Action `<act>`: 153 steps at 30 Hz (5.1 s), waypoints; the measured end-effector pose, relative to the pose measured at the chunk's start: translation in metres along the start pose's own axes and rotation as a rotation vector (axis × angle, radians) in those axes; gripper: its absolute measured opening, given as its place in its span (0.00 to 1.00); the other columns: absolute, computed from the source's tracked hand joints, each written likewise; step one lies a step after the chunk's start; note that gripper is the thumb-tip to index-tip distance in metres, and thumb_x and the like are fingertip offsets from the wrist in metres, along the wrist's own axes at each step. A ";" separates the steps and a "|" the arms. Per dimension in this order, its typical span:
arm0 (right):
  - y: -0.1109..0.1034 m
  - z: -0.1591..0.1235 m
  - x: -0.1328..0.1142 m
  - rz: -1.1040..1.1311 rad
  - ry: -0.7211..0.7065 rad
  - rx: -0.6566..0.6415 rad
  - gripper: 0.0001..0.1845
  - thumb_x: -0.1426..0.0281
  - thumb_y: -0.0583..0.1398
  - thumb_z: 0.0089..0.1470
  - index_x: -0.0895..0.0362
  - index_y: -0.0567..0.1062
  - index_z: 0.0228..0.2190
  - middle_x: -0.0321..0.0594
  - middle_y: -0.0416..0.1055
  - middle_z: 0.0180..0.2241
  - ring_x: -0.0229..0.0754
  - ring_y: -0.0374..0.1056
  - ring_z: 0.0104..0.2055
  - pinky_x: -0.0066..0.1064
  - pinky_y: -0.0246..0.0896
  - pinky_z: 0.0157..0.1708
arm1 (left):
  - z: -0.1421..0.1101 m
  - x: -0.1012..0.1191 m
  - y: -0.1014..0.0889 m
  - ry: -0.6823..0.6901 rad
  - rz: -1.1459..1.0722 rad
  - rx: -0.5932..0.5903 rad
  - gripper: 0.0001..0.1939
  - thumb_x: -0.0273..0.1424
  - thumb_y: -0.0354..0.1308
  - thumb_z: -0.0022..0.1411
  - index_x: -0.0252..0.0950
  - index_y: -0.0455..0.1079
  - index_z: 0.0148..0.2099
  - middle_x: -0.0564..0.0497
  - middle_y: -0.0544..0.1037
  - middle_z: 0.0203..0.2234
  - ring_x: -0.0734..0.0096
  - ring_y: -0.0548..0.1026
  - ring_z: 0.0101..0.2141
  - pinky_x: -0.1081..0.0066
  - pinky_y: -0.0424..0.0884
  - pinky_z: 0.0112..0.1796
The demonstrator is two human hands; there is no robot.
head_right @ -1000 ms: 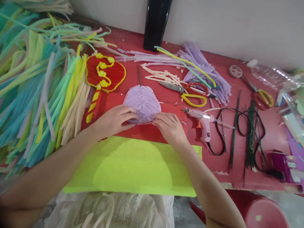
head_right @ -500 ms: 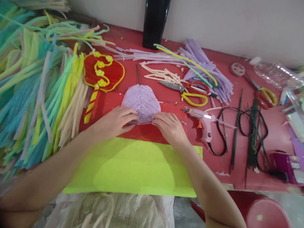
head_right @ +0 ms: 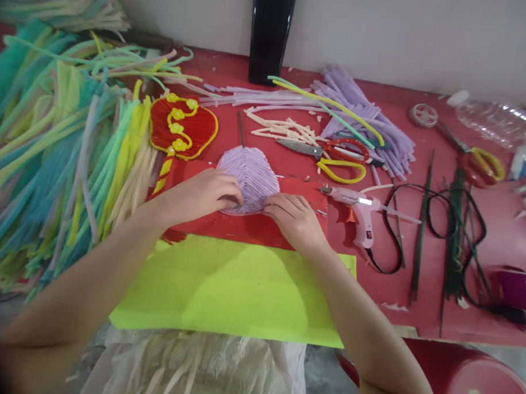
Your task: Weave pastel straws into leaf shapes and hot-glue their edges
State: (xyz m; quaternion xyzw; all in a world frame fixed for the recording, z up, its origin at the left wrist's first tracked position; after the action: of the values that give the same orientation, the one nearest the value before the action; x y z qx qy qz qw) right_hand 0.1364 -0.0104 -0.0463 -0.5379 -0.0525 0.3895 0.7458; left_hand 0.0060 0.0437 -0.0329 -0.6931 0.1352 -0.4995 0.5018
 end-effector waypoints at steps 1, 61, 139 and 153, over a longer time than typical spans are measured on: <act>0.000 0.000 0.000 -0.001 -0.001 0.004 0.09 0.74 0.55 0.60 0.53 0.75 0.36 0.40 0.77 0.39 0.42 0.72 0.45 0.37 0.64 0.44 | 0.003 -0.002 -0.001 -0.009 -0.001 -0.016 0.08 0.23 0.54 0.60 0.35 0.75 0.35 0.50 0.78 0.33 0.70 0.74 0.36 0.68 0.65 0.41; -0.003 0.003 -0.003 0.006 -0.023 0.022 0.09 0.74 0.54 0.60 0.55 0.74 0.34 0.41 0.77 0.38 0.42 0.71 0.43 0.34 0.62 0.40 | 0.018 -0.012 0.008 0.158 -0.014 -0.314 0.04 0.25 0.57 0.56 0.37 0.72 0.34 0.52 0.73 0.29 0.71 0.68 0.35 0.71 0.59 0.39; -0.001 0.003 0.000 0.000 0.023 -0.013 0.11 0.72 0.52 0.62 0.55 0.74 0.32 0.42 0.76 0.38 0.43 0.70 0.43 0.35 0.61 0.39 | 0.034 -0.006 0.020 -0.213 0.085 -0.303 0.02 0.28 0.55 0.56 0.35 0.68 0.33 0.52 0.74 0.26 0.74 0.65 0.24 0.72 0.53 0.26; -0.002 0.001 -0.001 -0.004 -0.003 -0.021 0.11 0.73 0.52 0.62 0.54 0.74 0.34 0.41 0.76 0.39 0.42 0.70 0.45 0.35 0.61 0.41 | 0.024 0.000 0.019 -0.151 0.099 -0.128 0.03 0.29 0.55 0.60 0.35 0.67 0.35 0.49 0.75 0.29 0.70 0.69 0.30 0.71 0.54 0.28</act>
State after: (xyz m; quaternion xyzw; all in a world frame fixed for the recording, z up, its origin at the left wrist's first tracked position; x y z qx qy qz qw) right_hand 0.1357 -0.0104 -0.0440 -0.5450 -0.0586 0.3882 0.7409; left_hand 0.0314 0.0486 -0.0487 -0.7520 0.1625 -0.4107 0.4893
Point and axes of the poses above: each hand's wrist, its own z-axis towards the middle knuckle, its own y-axis out of the palm, x = y × z, the point moved 8 cm from there along z, towards the middle knuckle
